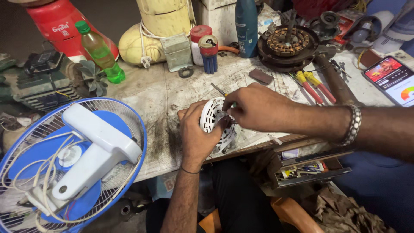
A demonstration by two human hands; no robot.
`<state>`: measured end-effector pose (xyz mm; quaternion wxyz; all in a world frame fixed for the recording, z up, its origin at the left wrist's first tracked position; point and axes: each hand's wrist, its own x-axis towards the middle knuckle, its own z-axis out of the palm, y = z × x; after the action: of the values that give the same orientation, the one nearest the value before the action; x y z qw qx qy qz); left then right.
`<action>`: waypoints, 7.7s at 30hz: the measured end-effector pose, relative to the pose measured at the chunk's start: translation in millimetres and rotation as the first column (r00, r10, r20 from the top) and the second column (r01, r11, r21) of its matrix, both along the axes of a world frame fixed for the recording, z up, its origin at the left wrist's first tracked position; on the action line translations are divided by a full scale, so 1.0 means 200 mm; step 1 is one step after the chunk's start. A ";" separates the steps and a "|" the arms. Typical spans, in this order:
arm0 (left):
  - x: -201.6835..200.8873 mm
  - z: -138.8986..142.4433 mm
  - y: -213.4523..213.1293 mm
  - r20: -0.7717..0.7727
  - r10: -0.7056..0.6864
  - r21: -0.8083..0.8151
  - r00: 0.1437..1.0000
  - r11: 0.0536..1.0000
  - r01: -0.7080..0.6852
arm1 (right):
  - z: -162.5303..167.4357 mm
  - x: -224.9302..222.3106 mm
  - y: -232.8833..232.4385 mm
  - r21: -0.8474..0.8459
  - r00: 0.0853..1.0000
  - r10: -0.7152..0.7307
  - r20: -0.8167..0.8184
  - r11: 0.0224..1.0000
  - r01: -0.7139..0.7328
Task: The person disassembles a fan motor, removes the rotor and stator, applies lubricant to the shaft, and reassembles the motor. They then connect the motor to a fan housing and manipulate the wiring.
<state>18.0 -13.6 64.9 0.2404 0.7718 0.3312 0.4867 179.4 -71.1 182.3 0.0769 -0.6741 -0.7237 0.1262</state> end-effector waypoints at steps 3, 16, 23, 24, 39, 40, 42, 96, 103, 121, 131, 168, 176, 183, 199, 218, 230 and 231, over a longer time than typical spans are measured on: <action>0.00 0.01 -0.01 0.007 0.013 0.008 1.000 1.000 -0.013 | -0.04 0.03 -0.04 0.146 0.960 0.194 0.201 0.963 -0.225; 0.01 -0.03 -0.01 0.056 0.024 0.077 0.998 0.997 -0.028 | -0.03 0.00 0.02 -0.069 0.986 -0.111 -0.124 0.992 0.103; 0.00 -0.02 -0.01 0.036 0.035 0.066 0.999 0.997 -0.037 | -0.04 0.06 -0.03 0.175 0.845 0.357 0.399 0.875 -0.452; 0.01 -0.03 0.00 0.034 0.034 0.060 0.999 0.998 -0.036 | -0.04 0.06 -0.04 0.094 0.685 0.430 0.588 0.805 -0.586; 0.00 -0.02 -0.02 0.091 0.005 0.105 0.996 0.994 -0.014 | -0.05 -0.02 -0.02 0.045 0.999 -0.045 -0.009 0.998 0.045; -0.01 -0.02 -0.02 0.090 0.015 0.093 0.996 0.995 -0.023 | -0.05 -0.02 -0.03 0.052 0.998 -0.025 0.053 0.998 0.022; 0.00 -0.01 -0.02 0.095 0.021 0.079 0.995 0.996 -0.029 | -0.04 -0.03 -0.04 0.147 0.983 0.119 0.140 0.979 -0.140; -0.06 -0.05 0.02 0.115 -0.105 0.041 0.988 0.994 0.101 | -0.37 0.05 -0.27 0.668 0.990 0.121 -0.069 0.743 -0.044; -0.07 -0.04 0.01 0.084 -0.128 0.042 0.988 0.991 0.125 | -0.39 0.01 -0.26 0.702 0.998 0.042 0.045 0.710 -0.061; -0.07 -0.11 0.04 0.070 -0.099 -0.039 0.993 0.994 0.102 | -0.44 0.02 -0.24 0.723 0.994 0.084 0.069 0.682 -0.108; -0.13 -0.07 0.03 -0.020 -0.214 0.086 0.977 0.973 0.215 | -0.44 0.19 -0.16 0.563 0.949 0.002 -0.314 0.806 0.184; -0.28 -0.16 0.41 0.178 -0.207 0.088 0.962 0.977 0.194 | -0.64 -0.01 0.05 0.513 0.828 0.119 -0.547 0.830 0.220; -0.27 -0.07 0.39 0.077 -0.228 0.083 0.971 0.972 0.222 | -0.74 0.56 0.01 0.522 0.885 -0.464 -0.031 0.748 0.410; -0.23 0.01 0.37 -0.270 -0.301 0.188 0.915 0.915 0.356 | -0.78 0.80 -0.10 0.663 0.887 -0.459 -0.041 0.652 0.368; -0.31 0.07 0.59 -0.443 -0.491 -0.106 0.750 0.859 0.500 | -0.67 0.18 0.19 0.563 0.968 -0.177 0.177 0.825 0.048; -0.17 0.06 0.28 -0.220 0.018 0.035 0.975 0.999 -0.010 | -0.44 0.01 -0.28 0.722 0.993 0.015 -0.116 0.688 0.074; -0.18 0.03 0.30 -0.216 0.042 0.021 0.975 0.999 -0.038 | -0.44 0.01 -0.27 0.739 0.995 0.046 -0.084 0.673 0.031; -0.18 0.03 0.30 -0.216 0.036 0.019 0.976 0.999 -0.033 | -0.45 0.01 -0.27 0.745 0.995 0.050 -0.082 0.667 0.028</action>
<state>-17.1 46.4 71.3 0.1889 0.8160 0.3650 0.4066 180.9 -125.0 93.1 0.3789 -0.5729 -0.7116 -0.1477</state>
